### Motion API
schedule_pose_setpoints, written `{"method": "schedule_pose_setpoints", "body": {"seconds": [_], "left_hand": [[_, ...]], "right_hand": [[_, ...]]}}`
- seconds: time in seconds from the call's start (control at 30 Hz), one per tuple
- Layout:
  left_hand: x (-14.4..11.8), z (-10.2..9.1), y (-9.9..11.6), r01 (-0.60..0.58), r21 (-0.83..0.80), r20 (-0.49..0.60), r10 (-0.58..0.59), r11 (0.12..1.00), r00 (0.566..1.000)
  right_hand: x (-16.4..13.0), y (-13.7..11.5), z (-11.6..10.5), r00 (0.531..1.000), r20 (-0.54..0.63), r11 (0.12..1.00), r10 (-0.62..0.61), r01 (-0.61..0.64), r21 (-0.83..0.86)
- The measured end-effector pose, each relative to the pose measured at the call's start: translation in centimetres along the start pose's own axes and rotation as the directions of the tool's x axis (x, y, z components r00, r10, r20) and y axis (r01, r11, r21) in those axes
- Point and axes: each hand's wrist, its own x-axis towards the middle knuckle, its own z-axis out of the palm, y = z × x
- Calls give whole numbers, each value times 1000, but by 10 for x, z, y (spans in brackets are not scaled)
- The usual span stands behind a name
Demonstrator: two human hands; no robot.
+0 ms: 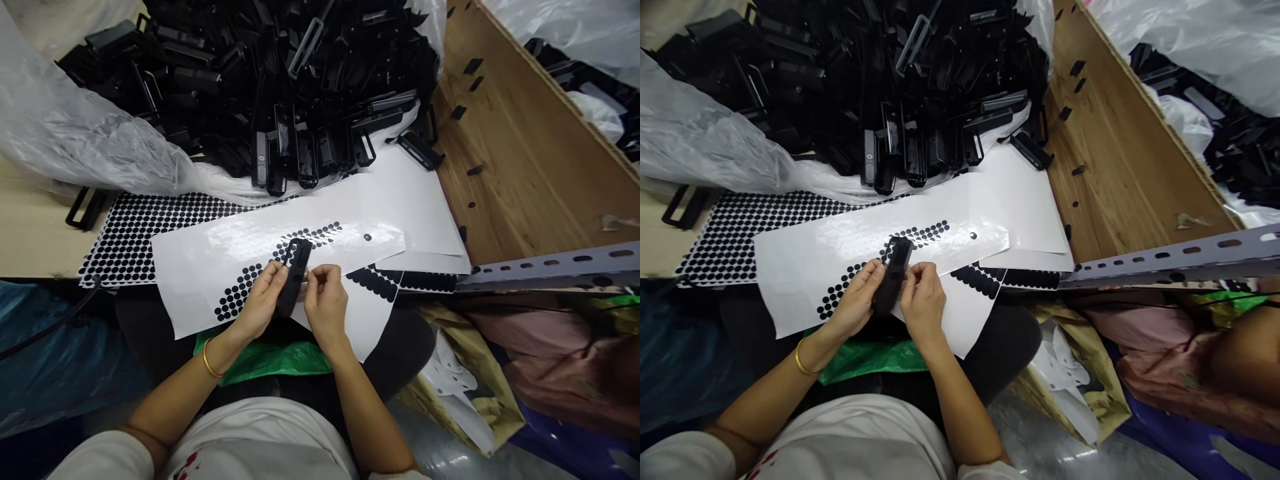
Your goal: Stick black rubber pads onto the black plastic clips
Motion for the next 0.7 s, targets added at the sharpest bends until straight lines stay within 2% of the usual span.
{"method": "schedule_pose_setpoints", "body": {"seconds": [0.07, 0.1, 0.17, 0.23, 0.3, 0.4, 0.5, 0.7], "left_hand": [[9, -5, 3, -39, -14, -16, 39, 999, 999], [14, -9, 5, -62, -15, -30, 62, 998, 998], [25, -16, 7, -99, -14, -58, 98, 995, 993], [34, -22, 8, -119, -14, -64, 118, 993, 991], [42, -24, 8, -139, -4, -40, 138, 990, 990], [50, -25, 9, -170, -5, 1, 170, 985, 985], [58, -25, 11, -200, -10, 14, 200, 980, 980], [67, -27, 12, -225, 65, 12, 224, 972, 974]], "right_hand": [[-5, 6, -3, 992, -39, 991, -118, 116, -72], [-9, 9, -5, 980, -3, 974, -199, 198, -107], [-18, 14, -9, 922, 173, 909, -346, 375, -182], [-27, 19, -12, 847, 353, 825, -397, 498, -268], [-34, 25, -15, 824, 412, 758, -389, 540, -366], [-36, 37, -24, 801, 383, 698, -460, 593, -402], [-34, 49, -44, 742, 418, 689, -524, 658, -305], [-36, 66, -87, 642, 561, 732, -522, 675, -91]]}}
